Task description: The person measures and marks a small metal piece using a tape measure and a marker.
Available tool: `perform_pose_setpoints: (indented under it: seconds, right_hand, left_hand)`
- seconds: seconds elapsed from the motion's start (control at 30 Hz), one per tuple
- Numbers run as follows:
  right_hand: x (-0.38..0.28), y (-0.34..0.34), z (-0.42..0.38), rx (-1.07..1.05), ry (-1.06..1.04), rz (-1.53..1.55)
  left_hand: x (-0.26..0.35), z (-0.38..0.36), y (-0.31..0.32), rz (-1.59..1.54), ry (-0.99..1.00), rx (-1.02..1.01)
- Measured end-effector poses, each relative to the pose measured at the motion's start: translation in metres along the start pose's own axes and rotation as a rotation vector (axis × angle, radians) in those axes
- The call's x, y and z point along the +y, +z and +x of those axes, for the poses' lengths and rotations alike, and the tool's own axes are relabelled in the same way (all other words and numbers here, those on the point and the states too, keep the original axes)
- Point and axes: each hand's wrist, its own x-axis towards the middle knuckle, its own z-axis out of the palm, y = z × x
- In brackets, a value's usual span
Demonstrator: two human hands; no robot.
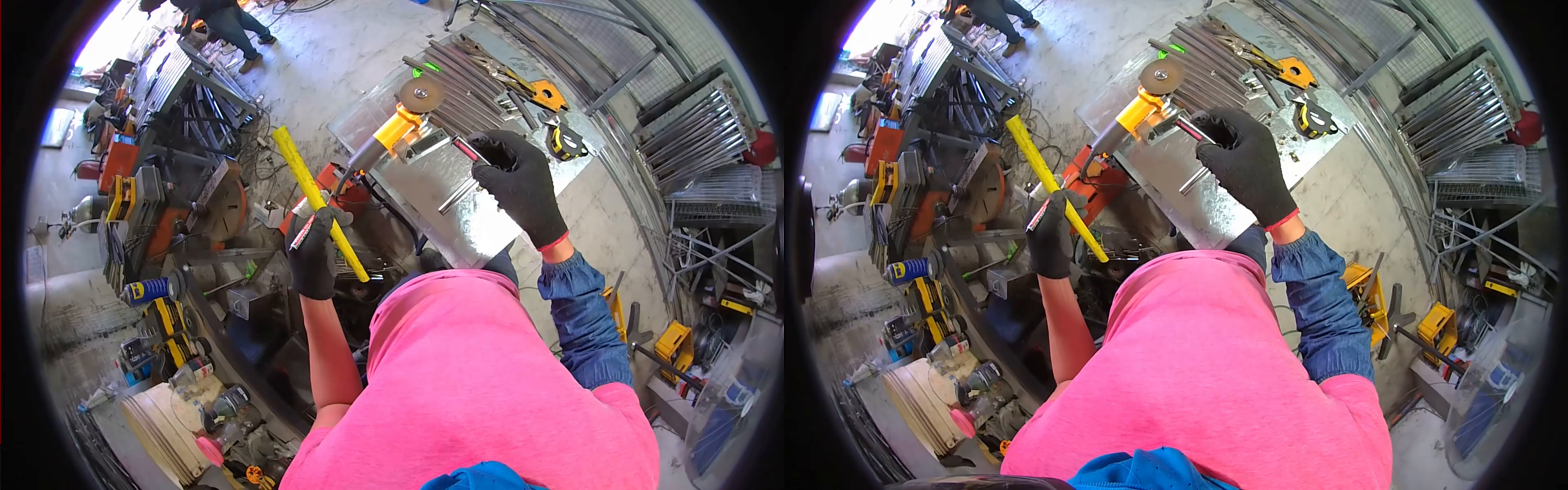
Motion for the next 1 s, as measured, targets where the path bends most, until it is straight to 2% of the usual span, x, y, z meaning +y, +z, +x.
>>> perform_pose_setpoints:
  seconds: [0.07,0.1,0.17,0.5,0.57,0.6,0.67,0.7,0.77,0.8,0.87,0.93,1.0]
  right_hand:
    - [0.003,0.002,0.000,0.065,-0.201,-0.200]
    - [0.003,0.004,0.001,0.058,-0.199,-0.202]
    - [0.002,0.006,0.001,0.107,-0.412,-0.243]
    - [-0.009,-0.002,0.001,0.105,-0.668,-0.538]
    - [-0.008,-0.002,0.003,0.147,-0.750,-0.584]
    - [-0.005,0.000,0.002,0.147,-0.751,-0.585]
    - [0.001,0.004,-0.002,0.120,-0.351,-0.077]
    - [0.003,0.002,-0.001,0.123,-0.351,-0.082]
    - [0.007,-0.003,0.002,0.009,0.053,0.481]
    - [0.009,-0.004,0.001,0.013,0.054,0.476]
    - [0.012,-0.001,-0.001,-0.023,0.131,0.682]
    - [0.019,0.000,-0.002,-0.006,0.117,0.644]
    - [0.025,-0.004,-0.002,-0.101,0.095,0.545]
  left_hand:
    - [0.010,-0.003,0.010,0.087,0.035,0.042]
    - [0.008,-0.002,0.010,0.084,0.032,0.048]
    - [0.005,0.001,0.008,0.068,0.037,0.040]
    - [0.027,-0.012,0.029,0.155,-0.004,0.106]
    - [0.018,-0.006,0.024,0.477,0.246,0.100]
    - [0.020,-0.008,0.026,0.477,0.246,0.100]
    - [0.026,-0.012,0.031,0.343,0.151,0.083]
    - [0.024,-0.012,0.031,0.339,0.151,0.080]
    - [0.021,-0.010,0.032,0.425,0.148,0.103]
    - [0.021,-0.010,0.034,0.420,0.146,0.099]
    - [0.022,-0.009,0.038,0.445,0.216,0.107]
    - [0.017,-0.006,0.037,0.473,0.247,0.095]
    - [0.019,-0.006,0.041,0.502,0.279,0.082]
